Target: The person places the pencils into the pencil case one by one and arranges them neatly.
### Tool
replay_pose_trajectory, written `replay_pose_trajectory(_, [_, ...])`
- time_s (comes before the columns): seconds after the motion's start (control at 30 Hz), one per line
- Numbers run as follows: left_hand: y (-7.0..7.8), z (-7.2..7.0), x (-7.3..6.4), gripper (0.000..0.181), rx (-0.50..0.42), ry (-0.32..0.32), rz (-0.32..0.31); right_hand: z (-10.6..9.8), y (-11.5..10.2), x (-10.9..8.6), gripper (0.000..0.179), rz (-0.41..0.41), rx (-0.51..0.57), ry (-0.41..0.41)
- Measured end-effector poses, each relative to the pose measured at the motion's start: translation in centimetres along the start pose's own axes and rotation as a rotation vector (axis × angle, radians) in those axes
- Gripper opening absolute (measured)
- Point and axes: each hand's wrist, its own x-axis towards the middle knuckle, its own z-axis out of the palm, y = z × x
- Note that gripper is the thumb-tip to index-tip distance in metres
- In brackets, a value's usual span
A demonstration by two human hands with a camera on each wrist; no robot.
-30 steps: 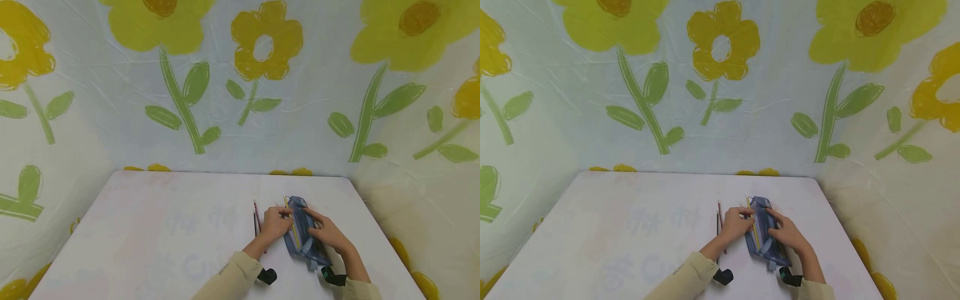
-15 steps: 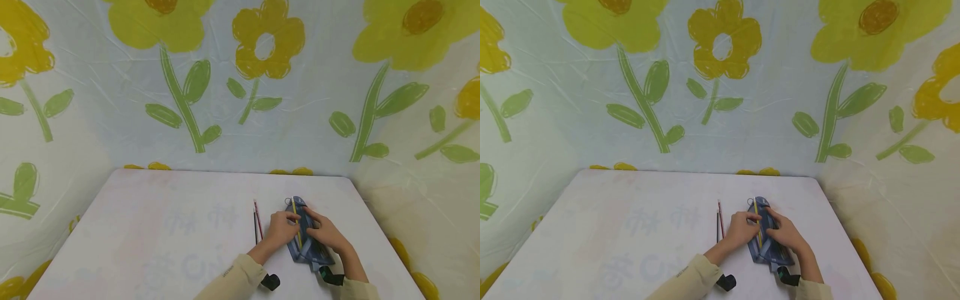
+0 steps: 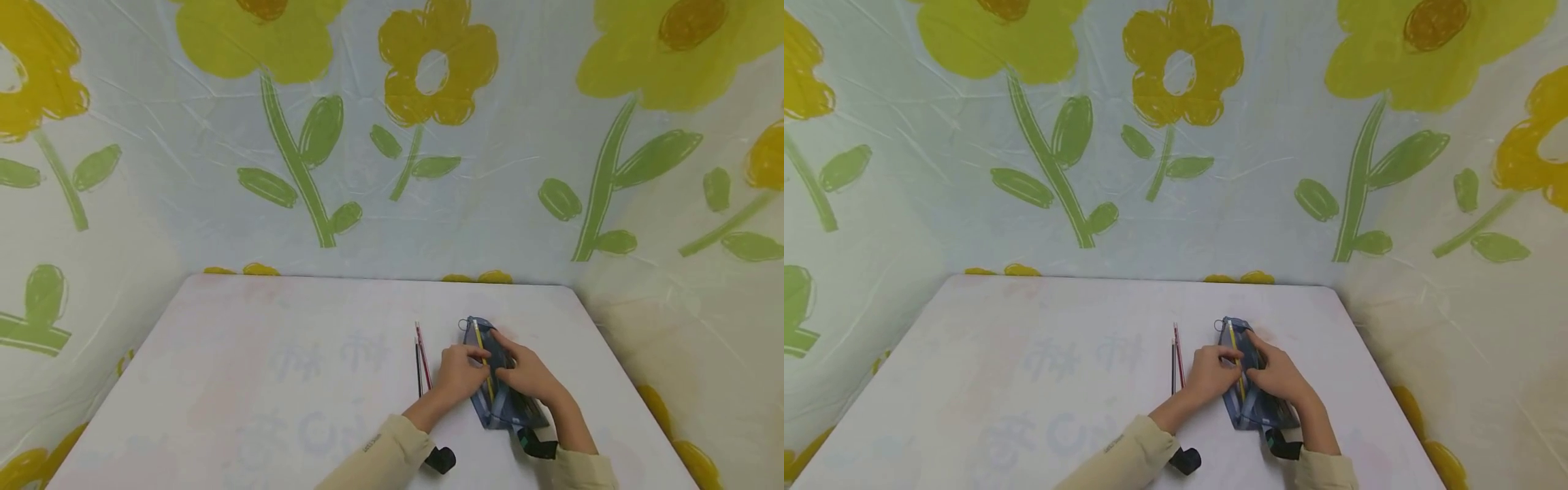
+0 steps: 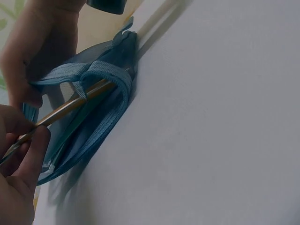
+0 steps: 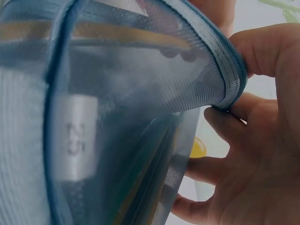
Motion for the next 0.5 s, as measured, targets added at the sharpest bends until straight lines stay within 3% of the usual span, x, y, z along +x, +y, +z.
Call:
replay_pose_trajectory(0.27, [-0.08, 0.21, -0.41, 0.019, -0.008, 0.059, -0.010, 0.06, 0.22, 0.22, 0.076, 0.009, 0.018, -0.007])
replay_pose_trajectory(0.5, [0.02, 0.27, -0.50, 0.020, 0.058, 0.093, 0.019, 0.03, 0.65, 0.38, 0.078, 0.005, 0.024, 0.005])
